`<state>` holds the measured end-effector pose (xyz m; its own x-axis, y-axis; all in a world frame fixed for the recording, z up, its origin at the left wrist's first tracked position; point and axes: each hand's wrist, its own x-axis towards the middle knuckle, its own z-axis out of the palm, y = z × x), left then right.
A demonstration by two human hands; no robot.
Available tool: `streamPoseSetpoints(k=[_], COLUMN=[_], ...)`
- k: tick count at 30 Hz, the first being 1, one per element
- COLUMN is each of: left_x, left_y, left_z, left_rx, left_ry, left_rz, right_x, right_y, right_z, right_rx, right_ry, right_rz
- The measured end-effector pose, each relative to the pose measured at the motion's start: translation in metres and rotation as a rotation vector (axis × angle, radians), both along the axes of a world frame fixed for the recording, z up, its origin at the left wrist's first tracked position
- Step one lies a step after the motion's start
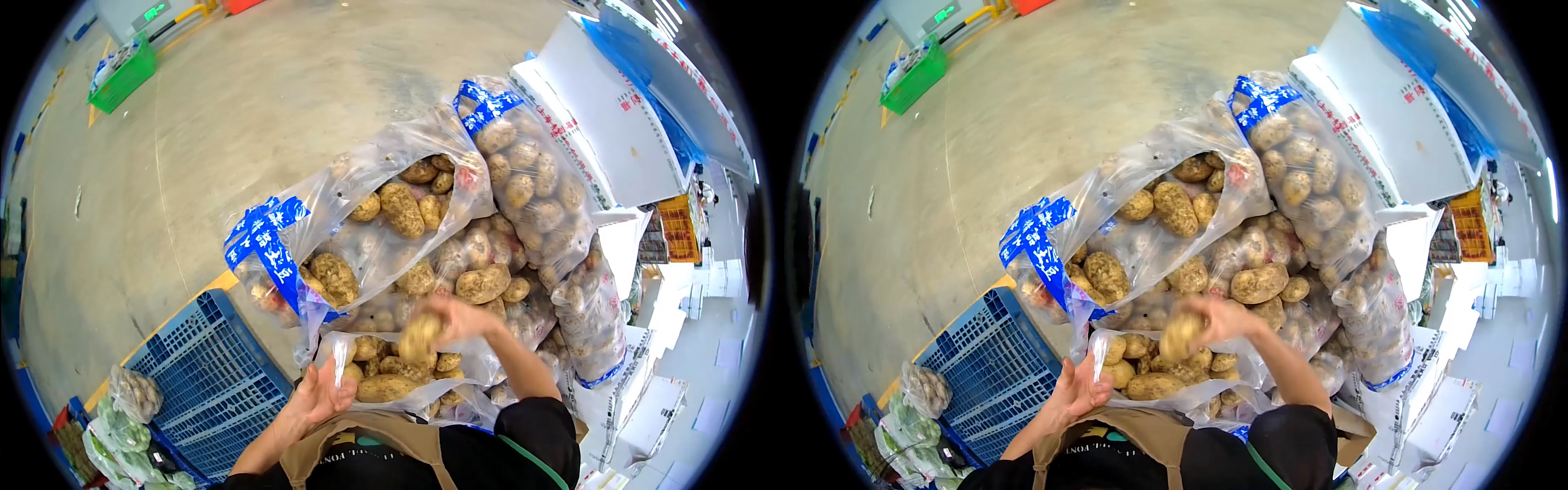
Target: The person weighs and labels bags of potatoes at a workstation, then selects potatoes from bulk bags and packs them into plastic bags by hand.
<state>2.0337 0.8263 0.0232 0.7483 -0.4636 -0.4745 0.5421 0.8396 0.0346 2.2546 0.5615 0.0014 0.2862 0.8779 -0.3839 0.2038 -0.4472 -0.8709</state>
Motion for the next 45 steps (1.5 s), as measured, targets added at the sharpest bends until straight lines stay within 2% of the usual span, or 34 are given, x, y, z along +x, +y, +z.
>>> streamPoseSetpoints(k=[2, 5, 7, 9, 10, 12, 14, 17, 20, 21, 24, 25, 26, 28, 30, 32, 34, 36, 38, 39, 42, 43, 45], left_x=[-0.002, -0.006, -0.008, -0.010, -0.012, -0.015, -0.017, -0.021, -0.022, -0.021, -0.022, -0.018, -0.013, -0.010, -0.008, -0.005, -0.001, -0.001, -0.005, -0.006, -0.015, -0.016, -0.019], left_y=[0.000, 0.001, 0.003, 0.003, 0.003, 0.005, 0.005, 0.001, 0.005, 0.004, 0.007, 0.007, 0.006, 0.006, 0.004, 0.001, -0.003, 0.000, 0.002, 0.001, 0.004, 0.005, 0.005], left_z=[-0.002, 0.002, 0.002, 0.001, 0.001, -0.002, -0.001, 0.000, 0.000, 0.002, -0.006, -0.001, 0.004, 0.001, 0.002, 0.000, -0.002, -0.004, -0.004, -0.001, -0.003, 0.000, 0.005], left_rx=[-0.003, 0.012, -0.011, 0.005, 0.012, 0.020, 0.028, 0.045, 0.026, 0.042, 0.031, 0.053, 0.073, 0.034, 0.015, -0.011, -0.016, -0.015, 0.019, 0.052, 0.024, 0.038, 0.064], left_ry=[-0.018, -0.014, -0.042, -0.036, -0.035, -0.066, -0.075, -0.050, -0.060, -0.054, -0.085, -0.063, -0.039, -0.021, -0.011, 0.010, 0.026, -0.025, -0.058, -0.066, -0.122, -0.129, -0.139], left_rz=[-0.011, -0.016, -0.034, -0.046, -0.052, -0.065, -0.056, -0.036, -0.027, -0.029, -0.070, -0.064, -0.060, -0.048, -0.025, 0.024, 0.057, 0.006, -0.052, -0.054, -0.105, -0.120, -0.143], right_x=[-0.046, -0.076, -0.036, 0.005, 0.026, 0.075, 0.115, 0.135, 0.134, 0.133, 0.129, 0.136, 0.130, 0.098, 0.059, 0.026, -0.005, -0.032, -0.065, -0.082, -0.086, -0.102, -0.094], right_y=[-0.015, -0.036, -0.004, 0.034, 0.068, 0.114, 0.160, 0.200, 0.217, 0.212, 0.199, 0.191, 0.173, 0.138, 0.096, 0.054, 0.017, 0.007, -0.019, -0.040, -0.083, -0.155, -0.135], right_z=[-0.006, -0.049, -0.026, -0.051, -0.028, -0.080, -0.133, -0.196, -0.231, -0.217, -0.194, -0.195, -0.196, -0.138, -0.087, -0.040, -0.021, 0.016, -0.016, -0.047, -0.054, -0.147, -0.085], right_rx=[-0.259, -0.548, -0.312, -0.063, 0.005, 0.209, 0.019, -0.284, -0.320, -0.265, -0.322, -0.040, -0.013, 0.158, 0.271, 0.212, 0.232, -0.052, -0.352, -0.408, -0.318, -0.380, -0.581], right_ry=[0.291, -0.157, -0.212, -0.108, -0.199, -0.696, -0.922, -1.067, -1.240, -1.150, -0.887, -0.561, -0.176, -0.063, 0.195, 0.308, 0.319, 0.393, 0.139, 0.018, 0.306, 0.266, 0.057], right_rz=[0.165, 0.467, 0.342, -0.024, -0.236, -0.340, -0.351, -0.184, -0.237, -0.216, -0.291, -0.430, -0.652, -0.720, -0.695, -0.412, -0.119, 0.055, 0.162, 0.107, -0.369, -0.335, -0.252])
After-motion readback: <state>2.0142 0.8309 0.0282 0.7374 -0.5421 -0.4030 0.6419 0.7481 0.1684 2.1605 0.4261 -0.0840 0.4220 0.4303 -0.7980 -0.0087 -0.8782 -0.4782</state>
